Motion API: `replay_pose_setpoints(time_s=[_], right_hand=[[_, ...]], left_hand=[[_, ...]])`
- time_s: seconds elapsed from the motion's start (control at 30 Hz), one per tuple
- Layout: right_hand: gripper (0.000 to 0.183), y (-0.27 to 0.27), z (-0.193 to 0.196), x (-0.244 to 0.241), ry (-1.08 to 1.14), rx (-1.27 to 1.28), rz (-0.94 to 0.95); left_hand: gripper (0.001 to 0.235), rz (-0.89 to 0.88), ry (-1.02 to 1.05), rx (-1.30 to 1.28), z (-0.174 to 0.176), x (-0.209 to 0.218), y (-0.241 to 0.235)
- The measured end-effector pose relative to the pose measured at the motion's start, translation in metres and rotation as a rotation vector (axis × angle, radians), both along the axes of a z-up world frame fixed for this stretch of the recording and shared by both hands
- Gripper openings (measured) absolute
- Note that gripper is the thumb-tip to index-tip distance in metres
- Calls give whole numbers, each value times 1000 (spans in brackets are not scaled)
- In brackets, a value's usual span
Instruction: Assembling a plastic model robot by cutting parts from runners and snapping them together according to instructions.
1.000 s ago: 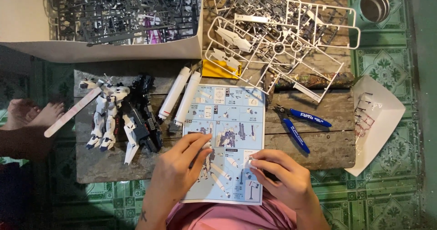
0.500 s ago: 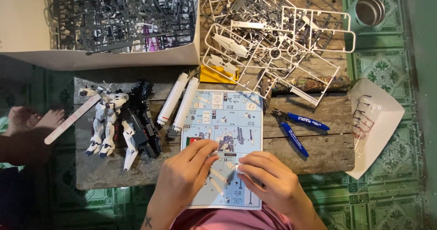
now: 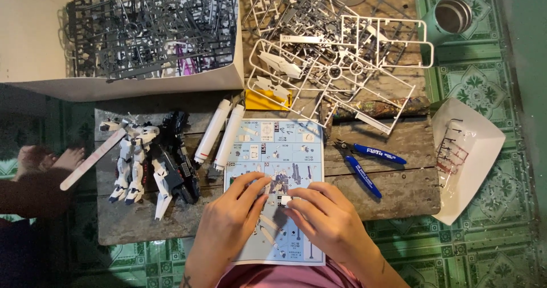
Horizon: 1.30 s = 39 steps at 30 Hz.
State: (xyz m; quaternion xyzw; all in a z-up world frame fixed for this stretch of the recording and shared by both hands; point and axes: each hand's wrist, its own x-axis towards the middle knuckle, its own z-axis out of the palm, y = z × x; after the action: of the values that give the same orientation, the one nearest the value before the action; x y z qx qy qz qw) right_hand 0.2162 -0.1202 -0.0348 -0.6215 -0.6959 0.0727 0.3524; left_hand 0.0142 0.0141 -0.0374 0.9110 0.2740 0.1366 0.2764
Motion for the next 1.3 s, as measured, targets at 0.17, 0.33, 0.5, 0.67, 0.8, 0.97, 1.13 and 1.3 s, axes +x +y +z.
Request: replay_pose_setpoints(time_s=[0.17, 0.33, 0.5, 0.67, 0.8, 0.97, 1.13, 1.3], right_hand=[[14, 0, 7, 2, 24, 38, -8], [17, 0, -4, 1, -20, -12, 15], [18, -4, -8, 4, 32, -53, 21], [15, -2, -8, 1, 56, -66, 26], [16, 5, -5, 0, 86, -83, 4], [27, 11, 5, 13, 133, -213, 72], [30, 12, 29, 60, 213, -189, 121], [37, 30, 46, 129, -136, -126, -183]], left_hand=[[38, 31, 0, -95, 4, -5, 1], [33, 45, -35, -52, -2, -10, 3], [31, 45, -17, -72, 7, -2, 4], [22, 39, -52, -42, 4, -2, 1], [26, 33, 2, -116, -9, -2, -1], [25, 19, 51, -191, -21, 3, -1], [35, 54, 253, -378, -18, 3, 9], [37, 33, 348, -352, -15, -13, 37]])
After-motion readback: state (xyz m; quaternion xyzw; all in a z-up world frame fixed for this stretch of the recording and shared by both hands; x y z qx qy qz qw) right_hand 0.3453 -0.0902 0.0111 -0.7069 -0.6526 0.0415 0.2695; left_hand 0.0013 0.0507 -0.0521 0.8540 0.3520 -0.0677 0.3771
